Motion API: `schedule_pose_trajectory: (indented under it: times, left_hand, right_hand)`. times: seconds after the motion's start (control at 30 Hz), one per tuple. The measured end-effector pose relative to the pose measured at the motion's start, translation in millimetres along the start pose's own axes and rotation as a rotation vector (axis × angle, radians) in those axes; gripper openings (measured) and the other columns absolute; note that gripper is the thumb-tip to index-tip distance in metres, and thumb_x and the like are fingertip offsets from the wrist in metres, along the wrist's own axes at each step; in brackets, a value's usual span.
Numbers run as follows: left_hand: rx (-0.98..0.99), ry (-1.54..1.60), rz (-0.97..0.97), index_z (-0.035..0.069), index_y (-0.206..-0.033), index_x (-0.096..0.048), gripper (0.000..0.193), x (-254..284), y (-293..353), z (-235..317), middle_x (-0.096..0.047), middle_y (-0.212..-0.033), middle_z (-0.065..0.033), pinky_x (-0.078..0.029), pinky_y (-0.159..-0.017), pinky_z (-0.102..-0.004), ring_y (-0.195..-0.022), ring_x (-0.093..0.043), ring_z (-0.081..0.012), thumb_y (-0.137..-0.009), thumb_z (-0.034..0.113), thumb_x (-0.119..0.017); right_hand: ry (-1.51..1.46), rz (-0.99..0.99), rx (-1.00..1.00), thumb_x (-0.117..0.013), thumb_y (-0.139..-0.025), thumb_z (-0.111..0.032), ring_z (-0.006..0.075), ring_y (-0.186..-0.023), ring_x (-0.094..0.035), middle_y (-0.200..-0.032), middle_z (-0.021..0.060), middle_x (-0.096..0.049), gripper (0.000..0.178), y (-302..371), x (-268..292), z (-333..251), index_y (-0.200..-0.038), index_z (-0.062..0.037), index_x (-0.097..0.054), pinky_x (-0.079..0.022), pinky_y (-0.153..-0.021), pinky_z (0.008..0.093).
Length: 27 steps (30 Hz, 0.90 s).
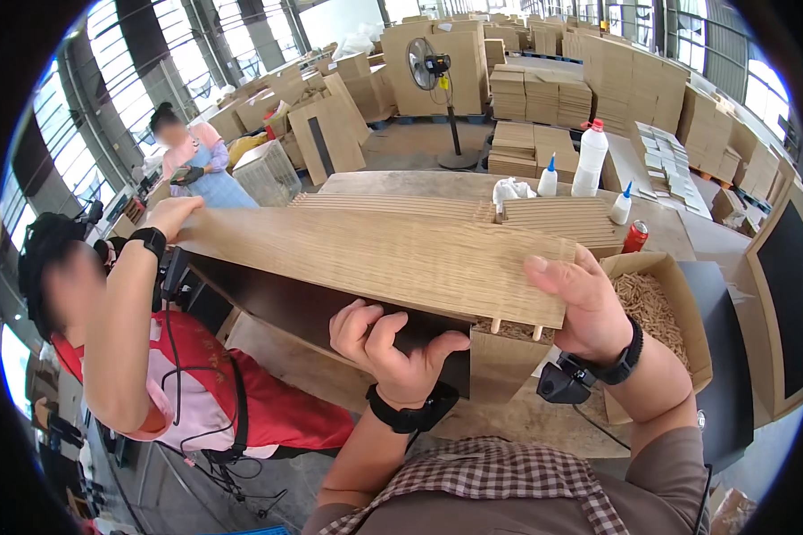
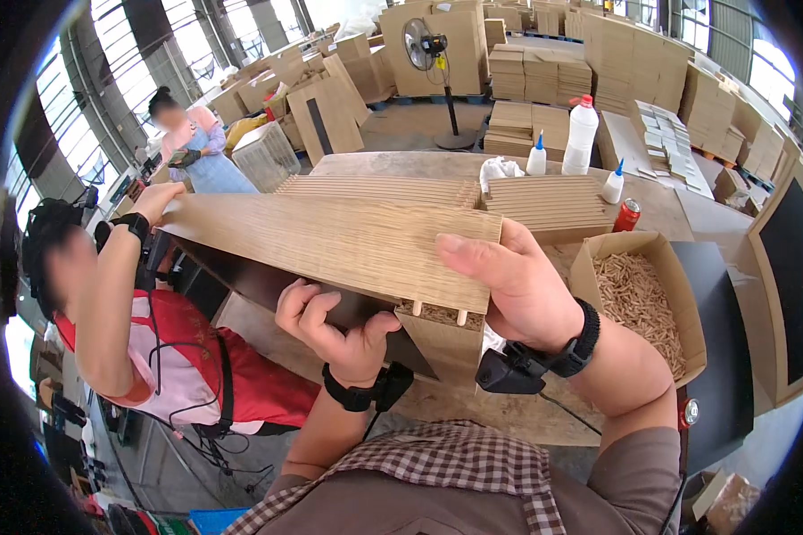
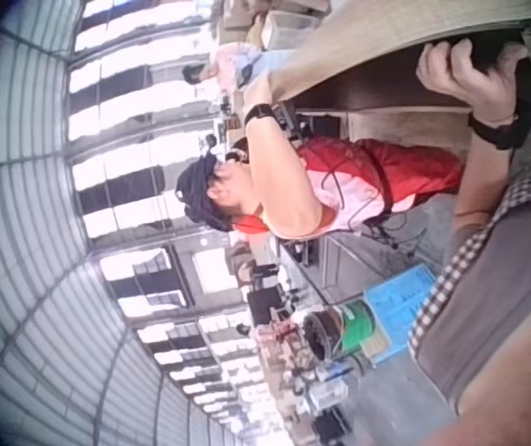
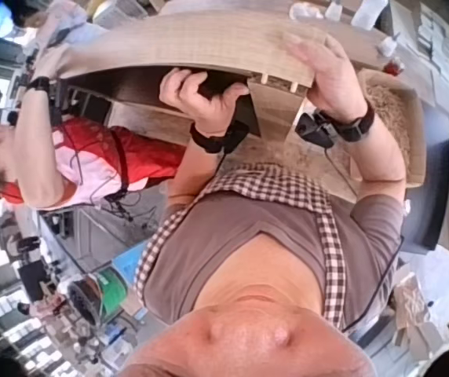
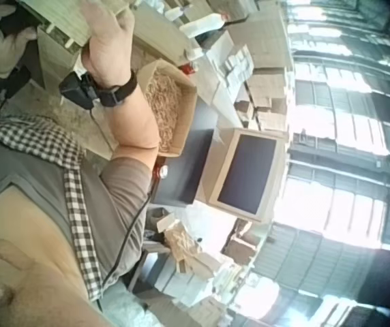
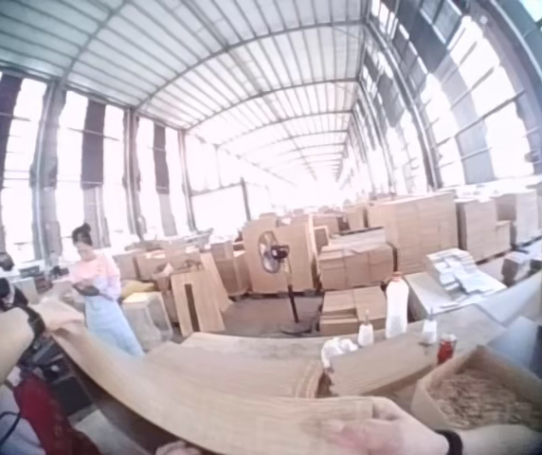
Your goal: The person assembles a wooden furniture panel by attaching a black sheet to a wooden frame and securing it with wooden dowels. They wipe the surface with a cloth and place the finished panel onto a stack.
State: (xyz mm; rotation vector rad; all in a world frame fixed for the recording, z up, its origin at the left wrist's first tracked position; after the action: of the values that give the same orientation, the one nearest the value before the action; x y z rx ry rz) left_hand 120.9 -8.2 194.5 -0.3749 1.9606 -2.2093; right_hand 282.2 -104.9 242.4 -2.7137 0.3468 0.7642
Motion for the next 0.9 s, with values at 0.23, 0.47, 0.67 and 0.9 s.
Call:
schedule_pose_trajectory:
  times: [0.23, 0.47, 0.67, 0.9]
  left_hand:
    - [0.01, 0.055, 0.011, 0.01, -0.103, -0.046, 0.066, -2.3, 1.7, -1.8, -0.038, -0.108, -0.0089, -0.036, -0.087, -0.0449, -0.099, -0.042, -0.0293, -0.074, 0.066, -0.063]
    - [0.004, 0.075, -0.003, 0.009, -0.101, -0.05, 0.06, 4.9, -4.5, -3.2, -0.041, -0.109, -0.011, -0.039, -0.089, -0.0457, -0.102, -0.043, -0.0305, -0.081, 0.064, -0.058]
    - [-0.21, 0.173, -0.073, 0.004, -0.104, -0.054, 0.04, 30.4, -99.4, 1.1, -0.048, -0.109, -0.016, -0.041, -0.088, -0.043, -0.102, -0.048, -0.0326, -0.089, 0.041, -0.056]
    - [-0.251, 0.199, -0.652, 0.004, -0.064, -0.052, 0.043, -21.7, -139.5, 15.3, -0.047, -0.057, -0.0105, -0.035, -0.057, -0.0395, -0.057, -0.049, -0.0336, -0.095, 0.033, -0.047]
  right_hand:
    - [0.049, -0.008, 0.041, -0.061, -0.09, -0.013, 0.0167, -0.101, -0.06, -0.113, 0.0108, -0.061, 0.037, -1.6, -0.2, -1.9, -0.122, 0.004, -0.052, -0.05, -0.085, 0.0314]
    - [0.612, -0.103, 0.142, -0.067, -0.087, -0.015, 0.0099, -0.091, -0.056, -0.102, 0.0064, -0.064, 0.043, -2.3, -2.9, -25.2, -0.121, 0.0051, -0.053, -0.047, -0.08, 0.0256]
    - [0.809, -0.185, 0.325, -0.07, -0.083, -0.013, 0.0106, -0.083, -0.057, -0.096, 0.0062, -0.065, 0.044, 3.7, -20.5, -31.2, -0.118, 0.0069, -0.054, -0.048, -0.074, 0.0262]
    - [1.146, -0.183, 0.49, -0.073, -0.079, -0.016, 0.0237, -0.081, -0.063, -0.092, 0.0154, -0.065, 0.041, 13.5, -25.7, -36.9, -0.11, 0.0065, -0.057, -0.049, -0.077, 0.0309]
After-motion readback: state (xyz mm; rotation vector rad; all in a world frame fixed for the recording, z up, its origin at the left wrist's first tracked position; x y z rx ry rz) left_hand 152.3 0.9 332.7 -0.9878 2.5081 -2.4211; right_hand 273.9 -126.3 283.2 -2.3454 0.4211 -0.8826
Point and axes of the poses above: each hand's wrist, its own y-axis away from the middle knuckle, its own x-axis out of the back of the hand, z = x × y, the point moved 6 cm from there along -y, towards the middle knuckle
